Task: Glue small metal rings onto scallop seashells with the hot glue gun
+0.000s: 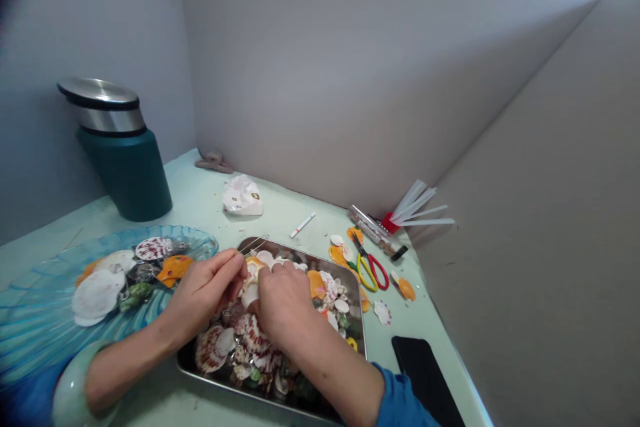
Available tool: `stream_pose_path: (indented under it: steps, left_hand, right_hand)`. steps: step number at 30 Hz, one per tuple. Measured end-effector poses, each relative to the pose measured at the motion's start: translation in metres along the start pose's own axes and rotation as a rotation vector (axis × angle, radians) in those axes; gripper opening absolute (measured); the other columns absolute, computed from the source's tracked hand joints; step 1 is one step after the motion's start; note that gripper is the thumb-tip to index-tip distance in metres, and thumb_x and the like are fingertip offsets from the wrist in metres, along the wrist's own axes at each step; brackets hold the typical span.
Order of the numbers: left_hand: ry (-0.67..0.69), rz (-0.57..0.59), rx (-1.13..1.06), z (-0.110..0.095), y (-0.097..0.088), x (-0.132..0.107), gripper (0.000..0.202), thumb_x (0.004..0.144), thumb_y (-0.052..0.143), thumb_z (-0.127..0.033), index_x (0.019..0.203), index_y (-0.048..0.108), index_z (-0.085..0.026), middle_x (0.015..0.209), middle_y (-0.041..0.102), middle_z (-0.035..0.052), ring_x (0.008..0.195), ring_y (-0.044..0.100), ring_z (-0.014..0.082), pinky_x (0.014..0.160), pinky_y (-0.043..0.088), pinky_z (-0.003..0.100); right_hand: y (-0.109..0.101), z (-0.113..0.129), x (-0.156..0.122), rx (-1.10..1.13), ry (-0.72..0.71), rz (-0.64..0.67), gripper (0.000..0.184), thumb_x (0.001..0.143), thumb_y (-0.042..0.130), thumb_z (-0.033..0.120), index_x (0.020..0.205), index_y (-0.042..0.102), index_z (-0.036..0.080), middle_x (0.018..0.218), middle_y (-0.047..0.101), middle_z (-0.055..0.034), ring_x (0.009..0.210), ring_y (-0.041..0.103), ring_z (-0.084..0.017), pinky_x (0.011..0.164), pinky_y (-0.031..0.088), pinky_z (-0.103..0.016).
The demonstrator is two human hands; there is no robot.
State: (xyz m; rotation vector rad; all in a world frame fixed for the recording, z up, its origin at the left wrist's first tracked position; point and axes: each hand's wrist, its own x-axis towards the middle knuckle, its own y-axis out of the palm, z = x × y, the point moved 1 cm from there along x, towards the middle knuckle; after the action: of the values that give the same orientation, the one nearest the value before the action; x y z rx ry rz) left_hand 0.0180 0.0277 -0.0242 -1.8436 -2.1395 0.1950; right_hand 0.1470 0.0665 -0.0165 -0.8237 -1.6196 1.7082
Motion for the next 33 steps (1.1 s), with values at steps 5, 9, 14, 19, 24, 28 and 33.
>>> stream_pose_path:
  steps: [5, 9, 14, 19, 24, 28, 33]
  left_hand:
    - [0.011, 0.034, -0.009, 0.001, 0.000, 0.000, 0.036, 0.093, 0.038, -0.036, 0.062, 0.049, -0.020, 0.047, 0.043, -0.0063, 0.046, 0.042, 0.0104, 0.045, 0.031, 0.020]
    - [-0.023, 0.171, -0.113, 0.003, 0.003, -0.001, 0.037, 0.093, 0.038, -0.041, 0.064, 0.049, -0.019, 0.048, 0.046, -0.0058, 0.044, 0.040, 0.0090, 0.043, 0.030, 0.019]
    - [-0.091, 0.415, -0.193, 0.000, 0.007, -0.001, 0.041, 0.093, 0.036, -0.044, 0.063, 0.047, -0.019, 0.047, 0.044, -0.0065, 0.040, 0.036, 0.0075, 0.041, 0.027, 0.019]
    - [-0.090, 0.540, -0.080, -0.002, 0.008, -0.001, 0.046, 0.094, 0.033, -0.046, 0.059, 0.046, -0.019, 0.049, 0.043, -0.0051, 0.044, 0.038, 0.0085, 0.042, 0.028, 0.019]
    - [-0.084, 0.564, -0.034, 0.005, 0.009, 0.000, 0.047, 0.094, 0.034, -0.047, 0.057, 0.045, -0.019, 0.051, 0.042, -0.0053, 0.047, 0.039, 0.0088, 0.045, 0.028, 0.021]
    - [-0.060, 0.567, -0.019, 0.006, 0.009, 0.000, 0.047, 0.094, 0.034, -0.046, 0.056, 0.043, -0.019, 0.051, 0.042, -0.0053, 0.050, 0.040, 0.0098, 0.049, 0.030, 0.022]
    - [-0.066, 0.568, 0.000, 0.004, 0.008, -0.001, 0.045, 0.092, 0.036, -0.046, 0.055, 0.039, -0.020, 0.052, 0.039, -0.0057, 0.050, 0.038, 0.0107, 0.050, 0.029, 0.024]
  right_hand:
    - [-0.010, -0.019, -0.009, 0.168, 0.088, -0.092, 0.014, 0.086, 0.053, 0.024, 0.077, 0.063, 0.019, 0.074, 0.070, -0.0055, 0.069, 0.063, -0.019, 0.060, 0.037, -0.027]
    - [-0.020, -0.042, -0.025, 0.358, 0.141, -0.160, 0.018, 0.088, 0.048, 0.026, 0.076, 0.059, 0.020, 0.068, 0.065, 0.0009, 0.063, 0.058, -0.014, 0.057, 0.037, -0.023]
    - [-0.019, -0.056, -0.038, 0.550, 0.178, -0.185, 0.019, 0.088, 0.046, 0.028, 0.075, 0.057, 0.019, 0.063, 0.059, 0.0032, 0.056, 0.053, -0.012, 0.053, 0.039, -0.021]
    - [-0.011, -0.059, -0.042, 0.705, 0.194, -0.150, 0.013, 0.084, 0.051, 0.026, 0.080, 0.062, 0.019, 0.067, 0.060, 0.0018, 0.062, 0.054, -0.014, 0.056, 0.041, -0.023]
    - [-0.006, -0.060, -0.043, 0.867, 0.256, -0.097, 0.012, 0.081, 0.055, 0.027, 0.077, 0.062, 0.019, 0.064, 0.058, 0.0024, 0.059, 0.051, -0.013, 0.056, 0.040, -0.024]
    - [-0.002, -0.060, -0.043, 0.950, 0.278, -0.091, 0.010, 0.079, 0.057, 0.027, 0.074, 0.060, 0.019, 0.063, 0.056, 0.0033, 0.057, 0.049, -0.012, 0.054, 0.039, -0.022]
    - [-0.002, -0.059, -0.044, 0.997, 0.283, -0.084, 0.010, 0.077, 0.058, 0.028, 0.074, 0.060, 0.018, 0.062, 0.055, 0.0033, 0.057, 0.049, -0.011, 0.053, 0.039, -0.022]
